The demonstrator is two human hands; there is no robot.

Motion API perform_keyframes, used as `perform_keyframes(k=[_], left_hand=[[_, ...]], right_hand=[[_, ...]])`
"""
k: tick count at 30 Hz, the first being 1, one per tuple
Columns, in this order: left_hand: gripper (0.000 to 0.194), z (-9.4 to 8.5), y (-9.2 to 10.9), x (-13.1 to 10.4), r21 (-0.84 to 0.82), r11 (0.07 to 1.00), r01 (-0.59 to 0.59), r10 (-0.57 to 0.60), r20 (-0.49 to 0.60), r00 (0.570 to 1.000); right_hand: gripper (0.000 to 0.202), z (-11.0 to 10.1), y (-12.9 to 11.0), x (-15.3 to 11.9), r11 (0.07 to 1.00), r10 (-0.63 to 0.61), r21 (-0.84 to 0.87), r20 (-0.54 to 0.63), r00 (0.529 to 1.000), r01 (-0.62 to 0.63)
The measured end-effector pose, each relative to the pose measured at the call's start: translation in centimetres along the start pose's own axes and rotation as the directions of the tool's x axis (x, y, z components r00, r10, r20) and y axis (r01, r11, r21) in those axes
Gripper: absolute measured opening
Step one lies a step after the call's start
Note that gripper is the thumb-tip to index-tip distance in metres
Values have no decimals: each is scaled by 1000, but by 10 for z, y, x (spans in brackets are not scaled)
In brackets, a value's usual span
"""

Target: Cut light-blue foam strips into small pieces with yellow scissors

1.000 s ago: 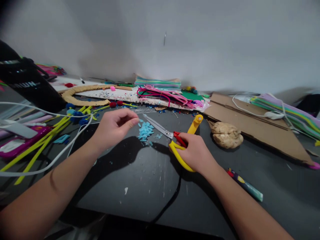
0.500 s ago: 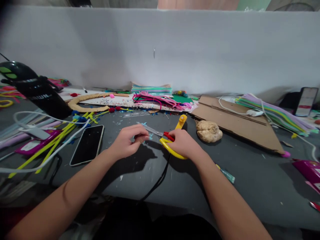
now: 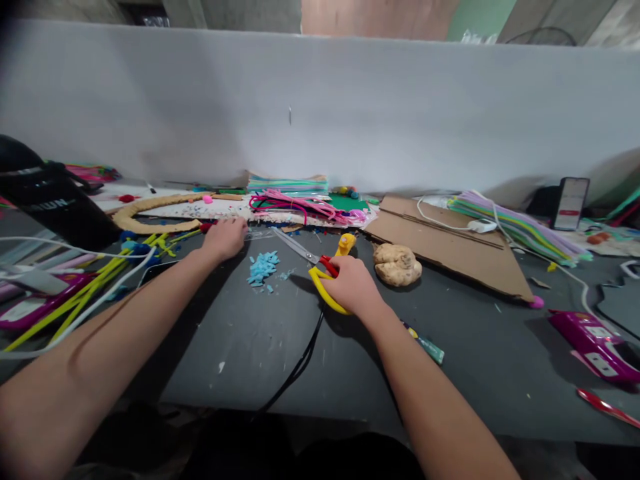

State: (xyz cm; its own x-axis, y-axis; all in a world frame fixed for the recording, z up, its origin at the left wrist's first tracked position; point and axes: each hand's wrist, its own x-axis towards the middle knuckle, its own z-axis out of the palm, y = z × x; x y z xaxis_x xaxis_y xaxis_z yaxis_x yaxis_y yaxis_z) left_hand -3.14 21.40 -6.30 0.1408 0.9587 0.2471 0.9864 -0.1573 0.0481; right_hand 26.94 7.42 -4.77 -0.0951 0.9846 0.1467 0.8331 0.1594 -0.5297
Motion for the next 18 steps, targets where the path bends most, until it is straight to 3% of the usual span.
perform_keyframes(k=[5,10,15,18], left_hand=[[36,7,8,-2,66,994,-87,81,85,993],[37,2,7,-1,68,995,-76,65,146,987],[34,-9,-5,-9,38,999,-7,2,132,991],[27,-22,-24,-19,-39,999,20,-19,47,999]], right_hand=[[32,1,-1,-2,1000,-16,1,30,999,15],[31,2,-3,-2,1000,-16,1,52,999,16],[33,1,-4,-3,1000,-12,-4,53,999,12],[31,2,-4,-2,1000,-25,-7,54,998,26]])
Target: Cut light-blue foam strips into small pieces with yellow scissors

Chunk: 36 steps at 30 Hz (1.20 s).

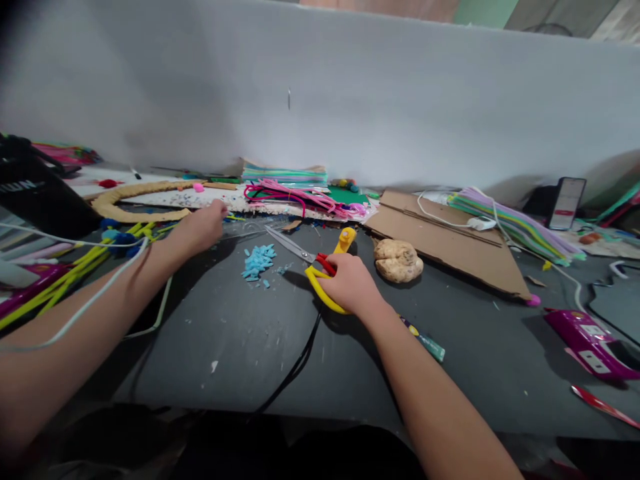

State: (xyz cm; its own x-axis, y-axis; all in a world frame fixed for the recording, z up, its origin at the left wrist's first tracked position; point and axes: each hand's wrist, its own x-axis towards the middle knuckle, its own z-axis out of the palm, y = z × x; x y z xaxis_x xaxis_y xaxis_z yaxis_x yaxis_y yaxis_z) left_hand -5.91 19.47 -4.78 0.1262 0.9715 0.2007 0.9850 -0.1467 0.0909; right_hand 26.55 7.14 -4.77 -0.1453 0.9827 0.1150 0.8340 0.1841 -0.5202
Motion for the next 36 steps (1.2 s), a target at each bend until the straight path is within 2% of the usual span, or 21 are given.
perform_keyframes(k=[1,2,4,6,7,8,9,12,14,18,20,22,24,28,31,33,34,36], left_hand=[[20,-4,-6,-4,-162,987,-8,-12,-126,992],[16,-8,-11,-7,-219,976,-6,-35,-183,983],[12,-12,-15,-12,-298,954,8,-92,-270,958],[16,-13,-11,-15,-474,881,4,-165,-298,940],[20,-13,-7,-16,-758,651,-39,-211,-230,950],[26,-14,-2,-16,-945,320,-70,-206,-142,968],[32,-15,3,-17,-973,220,-73,-167,-112,980],[33,-23,12,-21,-993,91,-72,-80,-80,994],[27,-30,10,-26,-988,-76,-137,-37,-135,990],[20,-43,-1,-41,-895,-275,-351,-152,-320,935],[11,-50,-4,-49,-821,-387,-419,-201,-369,908],[5,-56,-2,-57,-758,-483,-439,-228,-375,899],[4,-62,1,-63,-718,-555,-422,-208,-371,905],[4,-71,1,-67,-706,-591,-390,-167,-366,916],[11,-71,1,-61,-750,-553,-364,-168,-328,930],[12,-66,6,-54,-856,-442,-268,-118,-241,963],[12,-61,10,-51,-917,-341,-206,-93,-185,978],[16,-49,21,-47,-977,-36,-212,-111,-207,972]], right_hand=[[29,0,0,0,1000,-1,0,1,1000,1],[27,0,1,0,1000,0,2,3,1000,0],[22,1,2,0,1000,4,10,7,1000,-4],[22,2,3,1,1000,2,14,2,1000,-2],[24,2,3,1,1000,-3,11,-5,1000,3],[26,3,3,1,1000,-7,9,-11,1000,8],[28,3,3,0,1000,-10,6,-17,1000,10],[30,3,2,0,1000,-12,1,-14,1000,12],[30,3,2,0,1000,-11,-4,-9,1000,11],[28,5,3,1,1000,-18,-14,-2,1000,18],[28,6,4,2,1000,-18,-16,-5,1000,18],[26,7,4,2,1000,-13,-20,-7,1000,13],[23,7,4,2,1000,-3,-22,0,1000,3],[22,7,4,2,1000,6,-18,8,1000,-6],[21,7,3,2,1000,6,-23,6,1000,-6],[20,8,3,2,1000,9,-28,4,1000,-9],[20,8,2,2,1000,6,-27,5,1000,-6],[21,8,2,1,1000,-6,-18,5,1000,6]])
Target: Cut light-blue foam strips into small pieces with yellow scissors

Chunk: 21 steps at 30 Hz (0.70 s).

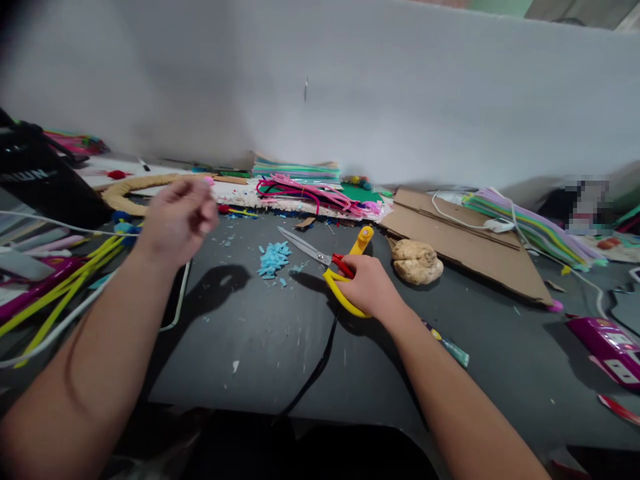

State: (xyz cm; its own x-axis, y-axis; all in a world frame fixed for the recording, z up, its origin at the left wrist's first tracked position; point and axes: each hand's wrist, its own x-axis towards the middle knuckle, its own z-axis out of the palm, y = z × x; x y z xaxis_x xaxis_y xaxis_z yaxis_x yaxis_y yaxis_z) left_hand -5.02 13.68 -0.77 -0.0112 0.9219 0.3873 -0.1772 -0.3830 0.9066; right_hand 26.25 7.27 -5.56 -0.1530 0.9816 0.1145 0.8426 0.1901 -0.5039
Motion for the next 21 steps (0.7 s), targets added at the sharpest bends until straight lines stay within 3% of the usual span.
perform_keyframes(k=[3,5,12,21], left_hand=[[18,15,-18,-6,479,872,-103,20,175,984],[18,22,-24,-11,586,790,-182,33,256,966],[23,27,-24,-19,597,783,-178,-39,332,942],[26,27,-21,-20,627,738,-247,-12,379,925]], right_hand=[[24,0,0,-1,1000,-11,20,-10,1000,11],[28,0,0,-2,1000,-8,19,-25,1000,8],[21,1,1,-3,998,-64,-31,-89,994,61],[17,3,2,-4,995,-85,-52,-110,990,79]])
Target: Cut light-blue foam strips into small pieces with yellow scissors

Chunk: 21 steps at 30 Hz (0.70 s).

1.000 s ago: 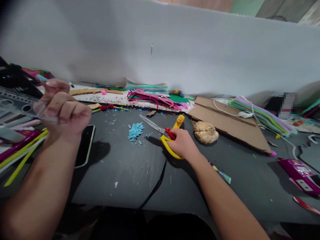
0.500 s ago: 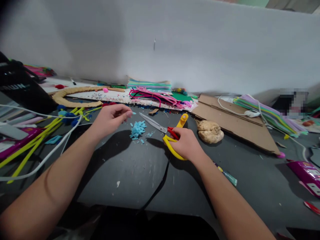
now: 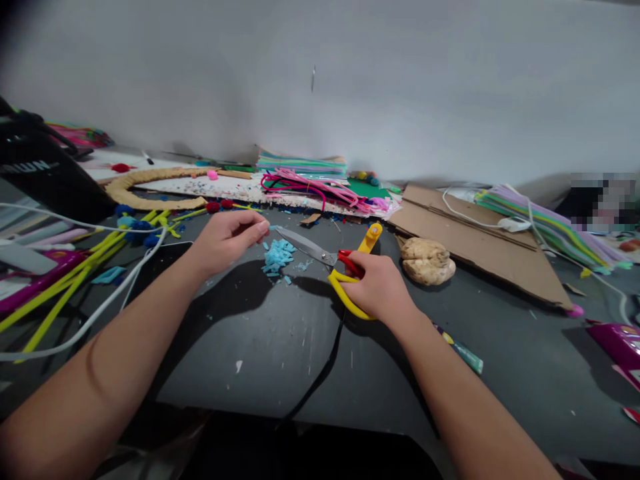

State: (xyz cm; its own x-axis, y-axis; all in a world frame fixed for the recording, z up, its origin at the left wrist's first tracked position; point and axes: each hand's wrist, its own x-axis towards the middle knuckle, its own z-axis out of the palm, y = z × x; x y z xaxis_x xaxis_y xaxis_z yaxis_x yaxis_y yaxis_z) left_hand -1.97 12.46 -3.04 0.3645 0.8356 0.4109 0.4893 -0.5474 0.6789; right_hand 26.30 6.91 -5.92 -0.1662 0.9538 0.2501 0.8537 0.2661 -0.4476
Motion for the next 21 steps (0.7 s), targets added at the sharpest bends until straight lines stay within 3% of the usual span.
perform_keyframes(k=[11,21], left_hand=[[27,-2,4,-2,25,1000,-14,12,64,998],[22,-3,4,-2,66,997,-36,34,31,999]], right_hand=[[18,-2,1,0,1000,-29,-8,10,1000,30],[18,-1,-2,1,999,-39,-14,12,999,40]])
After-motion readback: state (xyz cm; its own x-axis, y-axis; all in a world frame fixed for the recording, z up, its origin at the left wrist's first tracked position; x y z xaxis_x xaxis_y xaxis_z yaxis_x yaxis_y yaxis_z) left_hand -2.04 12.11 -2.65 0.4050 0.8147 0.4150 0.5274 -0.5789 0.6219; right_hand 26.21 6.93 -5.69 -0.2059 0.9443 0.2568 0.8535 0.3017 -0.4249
